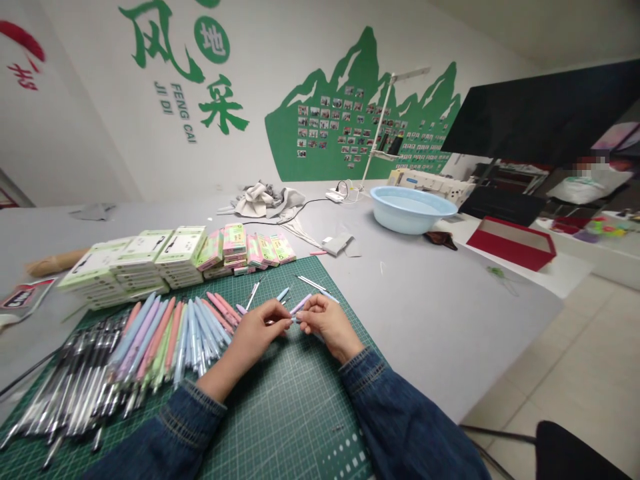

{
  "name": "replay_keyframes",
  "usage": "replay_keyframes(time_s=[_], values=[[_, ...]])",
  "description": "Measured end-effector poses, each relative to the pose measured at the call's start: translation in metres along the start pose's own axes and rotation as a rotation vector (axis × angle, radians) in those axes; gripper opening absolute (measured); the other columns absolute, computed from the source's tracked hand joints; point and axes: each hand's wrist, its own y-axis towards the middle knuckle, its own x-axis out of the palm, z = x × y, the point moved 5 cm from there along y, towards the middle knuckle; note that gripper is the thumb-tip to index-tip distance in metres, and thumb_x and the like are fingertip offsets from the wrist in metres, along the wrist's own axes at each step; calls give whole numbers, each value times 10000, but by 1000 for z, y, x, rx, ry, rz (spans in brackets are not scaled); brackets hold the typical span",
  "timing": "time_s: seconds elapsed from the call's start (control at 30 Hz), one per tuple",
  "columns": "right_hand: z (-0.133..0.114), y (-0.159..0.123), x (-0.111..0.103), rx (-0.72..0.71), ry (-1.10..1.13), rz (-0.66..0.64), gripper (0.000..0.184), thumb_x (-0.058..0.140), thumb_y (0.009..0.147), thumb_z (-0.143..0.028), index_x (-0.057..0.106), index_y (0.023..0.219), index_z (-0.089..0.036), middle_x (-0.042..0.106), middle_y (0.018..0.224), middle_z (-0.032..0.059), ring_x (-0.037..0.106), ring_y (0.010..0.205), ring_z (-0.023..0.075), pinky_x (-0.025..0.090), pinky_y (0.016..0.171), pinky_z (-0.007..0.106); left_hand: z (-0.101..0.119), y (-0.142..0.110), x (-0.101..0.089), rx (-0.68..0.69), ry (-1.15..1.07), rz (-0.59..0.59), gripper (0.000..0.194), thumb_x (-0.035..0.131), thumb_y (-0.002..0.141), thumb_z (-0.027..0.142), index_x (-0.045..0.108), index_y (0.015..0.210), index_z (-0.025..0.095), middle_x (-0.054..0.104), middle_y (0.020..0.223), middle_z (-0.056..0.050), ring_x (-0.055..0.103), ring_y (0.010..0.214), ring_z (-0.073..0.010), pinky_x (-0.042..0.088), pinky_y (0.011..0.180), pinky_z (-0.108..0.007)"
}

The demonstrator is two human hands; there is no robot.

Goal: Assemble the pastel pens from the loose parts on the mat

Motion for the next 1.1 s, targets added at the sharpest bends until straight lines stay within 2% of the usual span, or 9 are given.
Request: replay_keyframes(time_s=[0.13, 0.33, 0.43, 0.53, 0.6, 0.7, 0.8, 0.9, 1.1], values=[[4, -1, 3, 13, -11, -8, 304, 805, 588, -270, 564, 722, -142, 616, 548, -26, 558, 466, 75, 415, 470, 172, 10, -4, -3, 110, 224, 12, 104, 598, 776, 294, 661, 800, 215, 679, 777, -10, 622, 755, -173, 454, 713, -272], [4, -1, 6, -28, -7, 16, 289, 785, 608, -282, 555, 727, -154, 602, 525, -35, 530, 440, 74, 396, 446, 176, 16, -8, 1, 140, 277, 29, 242, 577, 791, 280, 689, 1006, 269, 716, 947, -35, 638, 871, -208, 447, 821, -315], [4, -2, 10, -55, -27, 17, 317, 781, 612, -341, 540, 713, -161, 576, 484, -48, 503, 403, 74, 366, 412, 176, 8, -11, 5, 40, 147, 17, 274, 590, 777, 288, 683, 1029, 236, 713, 850, -41, 633, 786, -201, 460, 752, -309], [4, -3, 15, -63, -29, 6, 333, 774, 619, -387, 539, 709, -169, 552, 462, -58, 495, 389, 79, 340, 386, 172, -1, -15, 10, -85, -105, 6, 329, 637, 742, 306, 637, 1051, 192, 670, 704, -13, 600, 643, -164, 454, 630, -271], [1, -5, 18, -76, -40, -19, 305, 745, 659, -408, 572, 730, -166, 568, 487, -46, 509, 407, 85, 364, 398, 178, -2, -17, 12, -118, -257, 23, 320, 660, 731, 312, 603, 1021, 189, 650, 672, 3, 587, 612, -144, 445, 599, -248], [-5, -8, 21, -82, -78, -73, 279, 660, 745, -434, 635, 748, -156, 597, 529, -17, 552, 461, 106, 437, 452, 210, -1, -17, 9, -130, -334, 59, 241, 673, 732, 312, 576, 918, 193, 654, 668, 9, 585, 605, -120, 434, 591, -220], [-10, -11, 23, -80, -117, -127, 226, 679, 733, -380, 675, 778, -159, 628, 582, -4, 599, 528, 131, 494, 527, 253, -2, -16, 4, -148, -305, 91, 211, 687, 718, 314, 570, 843, 189, 662, 666, 5, 597, 606, -122, 435, 575, -213], [-13, -11, 22, -107, -192, -115, 186, 700, 709, -317, 700, 806, -159, 631, 566, -5, 593, 512, 129, 488, 529, 253, -3, -16, 0, -130, -228, 96, 231, 693, 705, 330, 576, 858, 202, 680, 702, -4, 635, 647, -158, 473, 584, -247], [-14, -13, 22, -168, -316, -51, 139, 647, 757, -302, 690, 782, -173, 595, 511, -25, 536, 436, 113, 432, 462, 231, 5, -24, -9, 49, 89, 236, 224, 660, 750, 336, 592, 947, 255, 712, 817, 2, 682, 739, -185, 518, 715, -293]])
